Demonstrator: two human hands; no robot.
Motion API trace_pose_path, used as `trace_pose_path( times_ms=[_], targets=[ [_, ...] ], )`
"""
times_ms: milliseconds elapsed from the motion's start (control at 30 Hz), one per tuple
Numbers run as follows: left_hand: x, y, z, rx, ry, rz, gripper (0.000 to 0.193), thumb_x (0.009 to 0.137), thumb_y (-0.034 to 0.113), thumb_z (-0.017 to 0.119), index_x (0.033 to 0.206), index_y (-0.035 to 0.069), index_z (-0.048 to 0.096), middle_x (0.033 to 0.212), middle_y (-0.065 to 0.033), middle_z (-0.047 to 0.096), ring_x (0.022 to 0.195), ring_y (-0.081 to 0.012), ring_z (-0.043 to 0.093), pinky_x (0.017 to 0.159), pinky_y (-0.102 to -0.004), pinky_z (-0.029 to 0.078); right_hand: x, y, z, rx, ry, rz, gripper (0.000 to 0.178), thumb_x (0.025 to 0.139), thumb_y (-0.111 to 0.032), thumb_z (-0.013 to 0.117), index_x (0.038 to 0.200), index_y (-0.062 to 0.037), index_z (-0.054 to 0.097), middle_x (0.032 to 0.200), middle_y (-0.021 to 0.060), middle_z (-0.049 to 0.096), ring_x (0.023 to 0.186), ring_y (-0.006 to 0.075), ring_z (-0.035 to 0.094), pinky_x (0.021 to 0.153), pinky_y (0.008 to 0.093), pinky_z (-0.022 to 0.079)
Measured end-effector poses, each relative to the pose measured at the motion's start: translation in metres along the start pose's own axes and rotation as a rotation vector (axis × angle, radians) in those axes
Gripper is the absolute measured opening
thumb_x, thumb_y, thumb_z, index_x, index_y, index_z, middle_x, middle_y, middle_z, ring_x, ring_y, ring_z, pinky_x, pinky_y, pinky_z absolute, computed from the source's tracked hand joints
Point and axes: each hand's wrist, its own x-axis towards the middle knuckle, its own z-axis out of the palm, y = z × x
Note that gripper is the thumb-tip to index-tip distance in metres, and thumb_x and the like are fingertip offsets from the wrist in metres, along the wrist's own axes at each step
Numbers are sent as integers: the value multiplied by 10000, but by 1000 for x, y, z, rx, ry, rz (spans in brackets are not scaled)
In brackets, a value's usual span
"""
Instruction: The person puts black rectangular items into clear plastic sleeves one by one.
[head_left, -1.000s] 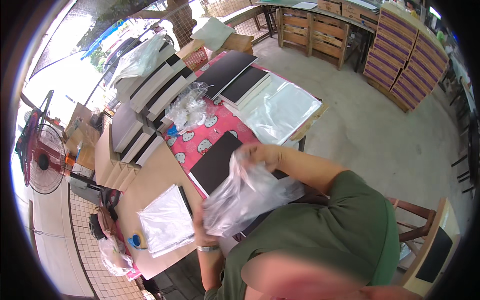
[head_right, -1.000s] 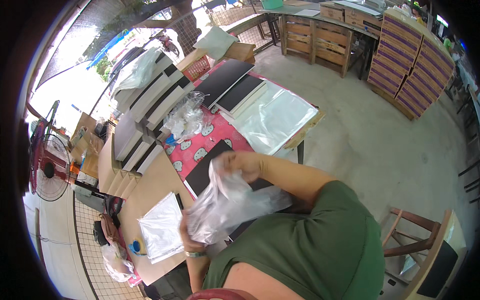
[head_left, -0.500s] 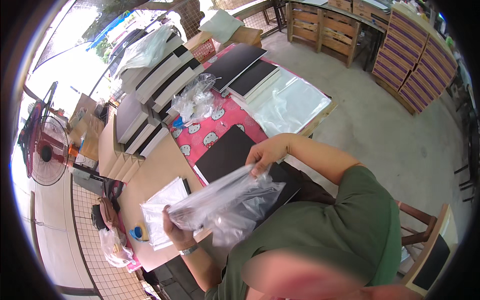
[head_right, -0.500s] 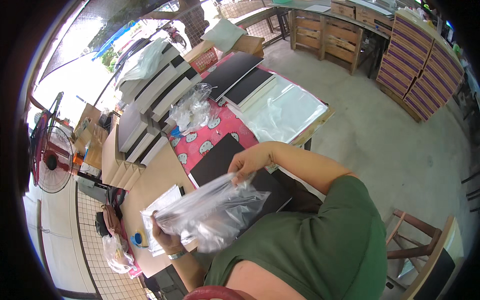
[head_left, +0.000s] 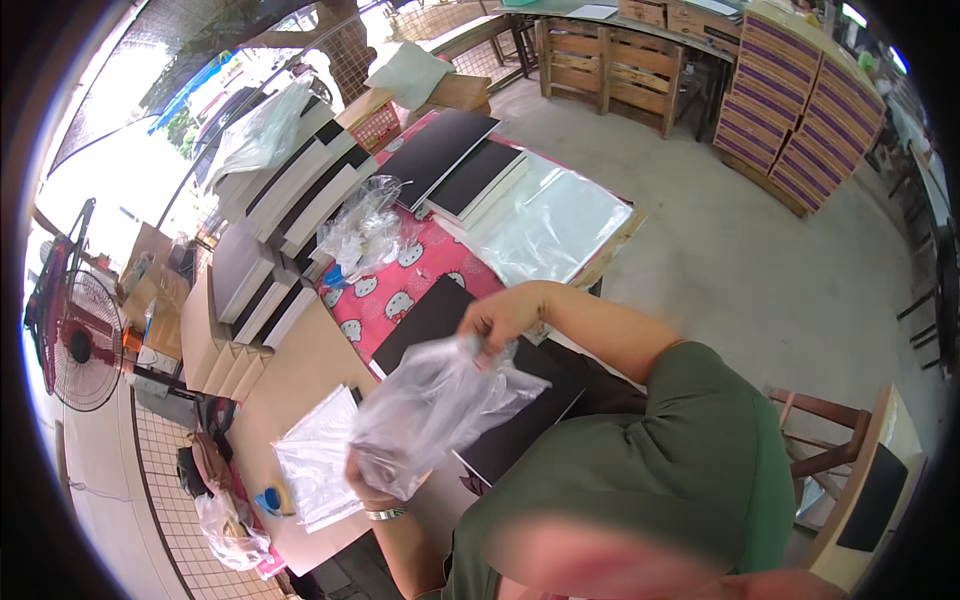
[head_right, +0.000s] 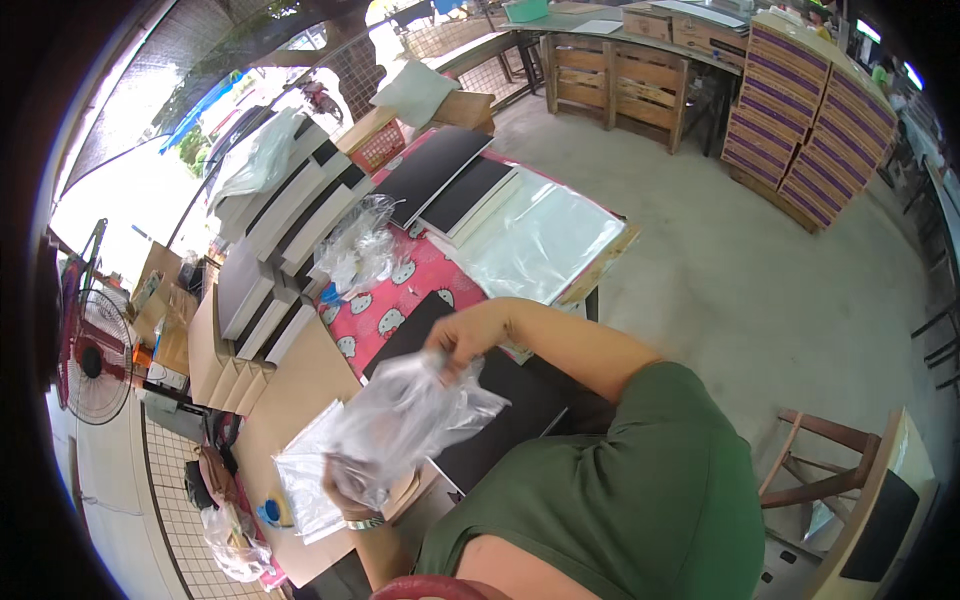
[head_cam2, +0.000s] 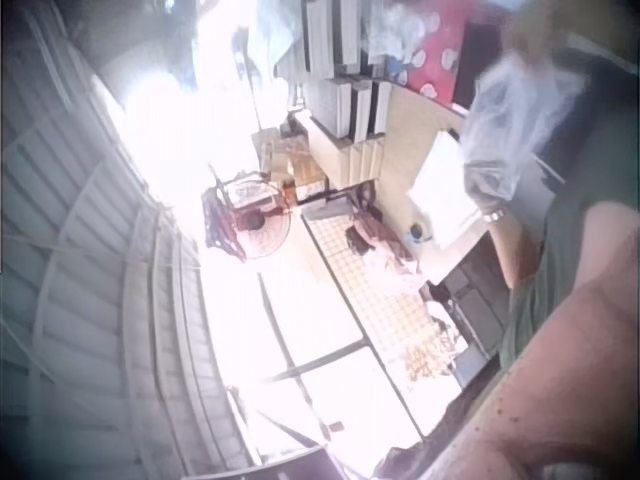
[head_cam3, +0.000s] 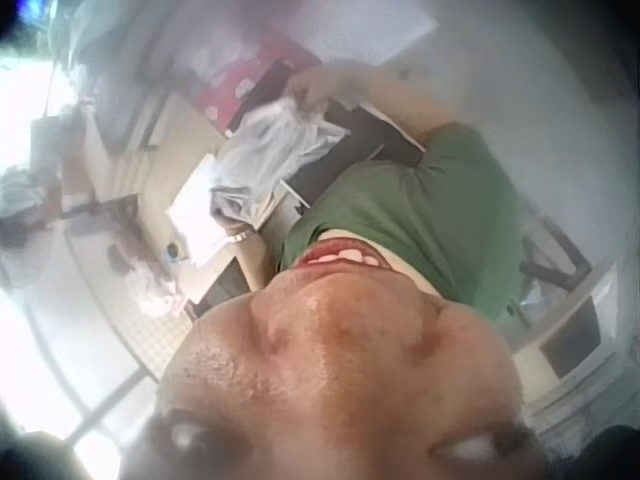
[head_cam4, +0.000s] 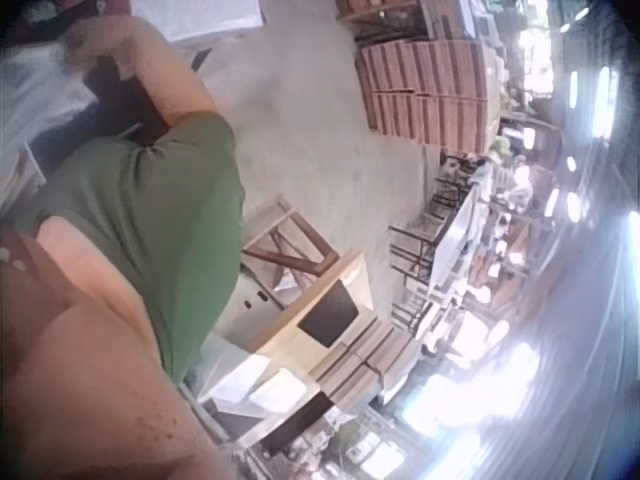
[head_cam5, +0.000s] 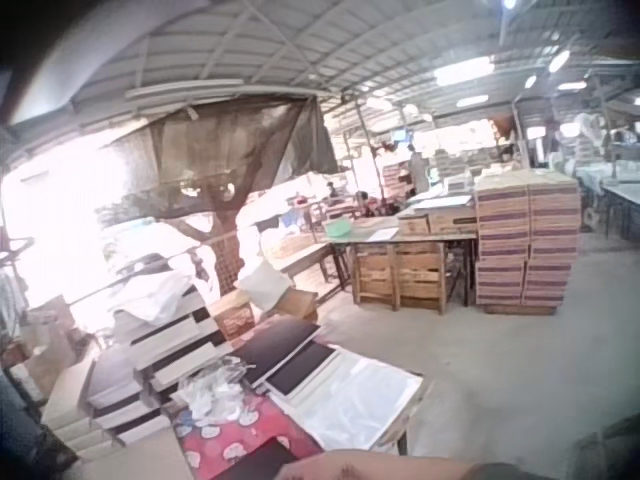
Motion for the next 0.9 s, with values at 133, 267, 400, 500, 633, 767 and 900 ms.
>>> trace_pose_path(
  times_ms=[133,267,400,500,633,767,900],
  targets=[
    [5,-34,-11,701,-91,-192,481,671,264,694,1058,11,559,939,-53,618,825,-174,596,747,-351,496,17,8,-14,795,272,-602,279,802,-34,558,1080,-32,533,753,22,562,641,141,560,665,283,477],
    [46,-13,-40,221,304,76,399,814,246,542,1120,-10,517,1040,-182,602,897,-285,611,804,-407,503,4,40,-38,894,366,-305,229,824,-80,566,1043,-46,508,664,-10,477,549,76,455,500,204,383],
    [85,-10,-76,158,-67,-116,382,805,191,478,1084,-66,518,1108,-196,575,1062,-286,531,996,-434,347,18,89,-64,627,474,-25,315,749,-45,583,1055,-32,511,678,-11,486,571,85,474,544,213,403],
    [135,-23,-95,545,429,-98,115,815,152,517,849,51,560,827,-63,595,744,-165,561,692,-324,466,58,142,-88,211,739,90,357,702,-37,578,1054,-4,538,767,33,564,691,143,549,634,255,437],
    [199,-25,-132,1208,636,104,182,804,162,539,891,12,593,732,-51,575,611,-152,520,536,-280,414,118,147,-113,-841,1125,203,347,683,-84,581,1018,5,609,982,145,629,940,259,588,754,316,448],
    [241,-26,-138,2066,270,17,196,782,148,530,831,-11,634,717,-97,612,647,-206,571,578,-337,436,125,149,-139,-1401,649,669,284,720,-144,500,920,21,616,931,234,613,888,361,600,851,437,430],
    [230,-21,-118,1542,485,120,212,802,170,549,712,-5,629,670,-79,618,605,-165,568,546,-320,440,101,151,-131,-1053,1070,270,247,716,-126,503,890,2,622,830,243,606,818,383,591,769,456,452]
  ],
)
